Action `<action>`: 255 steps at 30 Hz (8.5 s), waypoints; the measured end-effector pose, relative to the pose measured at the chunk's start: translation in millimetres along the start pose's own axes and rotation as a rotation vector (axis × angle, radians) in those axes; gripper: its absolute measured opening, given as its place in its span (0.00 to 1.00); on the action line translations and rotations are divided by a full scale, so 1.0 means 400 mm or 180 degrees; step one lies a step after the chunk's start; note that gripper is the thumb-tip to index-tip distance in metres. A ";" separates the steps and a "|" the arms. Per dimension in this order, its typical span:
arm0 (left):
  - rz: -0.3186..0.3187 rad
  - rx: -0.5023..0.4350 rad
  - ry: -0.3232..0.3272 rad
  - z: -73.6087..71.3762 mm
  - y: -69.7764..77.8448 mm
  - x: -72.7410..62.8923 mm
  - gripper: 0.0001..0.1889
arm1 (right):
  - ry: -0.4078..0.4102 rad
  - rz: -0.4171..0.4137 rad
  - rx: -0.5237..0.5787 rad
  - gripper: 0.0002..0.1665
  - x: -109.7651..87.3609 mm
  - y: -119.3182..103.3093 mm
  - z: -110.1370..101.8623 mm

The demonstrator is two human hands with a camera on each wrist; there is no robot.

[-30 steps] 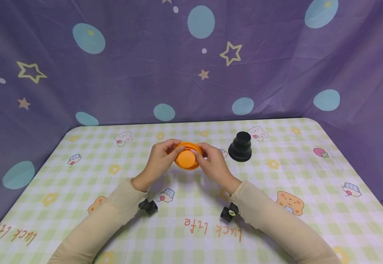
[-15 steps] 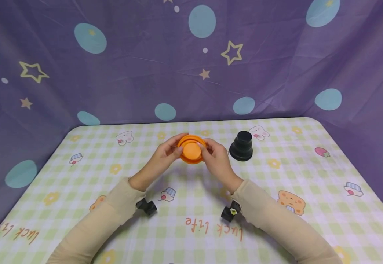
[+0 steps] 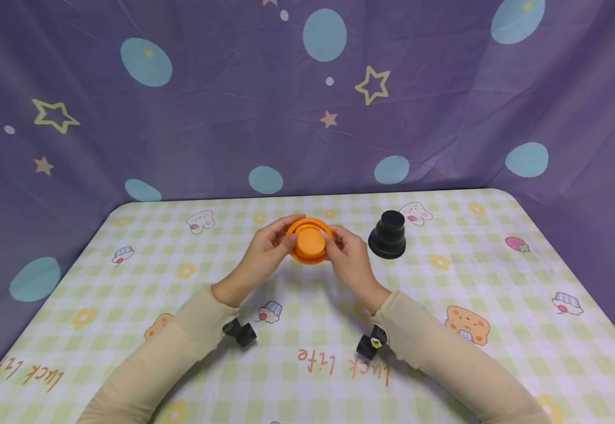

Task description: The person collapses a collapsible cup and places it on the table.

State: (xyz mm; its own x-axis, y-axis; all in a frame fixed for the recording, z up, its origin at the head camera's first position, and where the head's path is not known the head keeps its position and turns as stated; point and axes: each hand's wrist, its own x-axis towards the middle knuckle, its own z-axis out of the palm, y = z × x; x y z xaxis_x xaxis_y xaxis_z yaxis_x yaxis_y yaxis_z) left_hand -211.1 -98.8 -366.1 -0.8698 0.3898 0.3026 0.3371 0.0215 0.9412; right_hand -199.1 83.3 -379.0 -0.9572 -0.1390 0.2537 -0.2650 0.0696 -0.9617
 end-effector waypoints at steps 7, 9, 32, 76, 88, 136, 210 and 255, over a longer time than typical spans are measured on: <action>0.0076 -0.0039 0.0050 -0.011 -0.004 0.000 0.21 | -0.0279 0.0008 0.0363 0.22 0.001 0.009 -0.004; 0.0047 -0.0003 0.0083 -0.018 -0.007 0.000 0.21 | -0.0359 0.0028 0.0457 0.25 0.003 0.008 -0.007; 0.0146 0.0417 -0.0961 -0.042 0.011 -0.001 0.24 | -0.1066 -0.0024 -0.0346 0.14 0.039 -0.027 -0.036; -0.0131 0.0478 -0.0507 -0.025 0.026 -0.001 0.18 | -0.0730 -0.0451 -0.0933 0.11 0.014 -0.012 -0.032; -0.0590 -0.0076 -0.0329 -0.019 0.027 0.000 0.16 | -0.0273 -0.0222 -0.0046 0.14 0.011 -0.011 -0.032; -0.0287 0.0110 0.0058 -0.018 0.007 0.001 0.17 | -0.0384 0.0120 0.0718 0.17 -0.002 0.000 -0.018; -0.0296 0.0368 0.0354 -0.012 0.022 -0.008 0.15 | -0.0312 0.0211 0.0958 0.15 -0.009 -0.008 -0.002; -0.0467 0.0169 0.0112 -0.047 0.032 -0.008 0.14 | -0.0370 0.0168 0.0371 0.20 0.018 -0.022 -0.056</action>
State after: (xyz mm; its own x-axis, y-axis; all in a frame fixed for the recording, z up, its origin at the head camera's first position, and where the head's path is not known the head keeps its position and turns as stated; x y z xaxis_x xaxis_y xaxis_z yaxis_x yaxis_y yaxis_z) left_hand -211.0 -117.1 -352.2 -0.9229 0.3464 0.1684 0.2233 0.1248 0.9667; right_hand -206.1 103.8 -366.5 -0.9478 -0.2520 0.1955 -0.1931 -0.0343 -0.9806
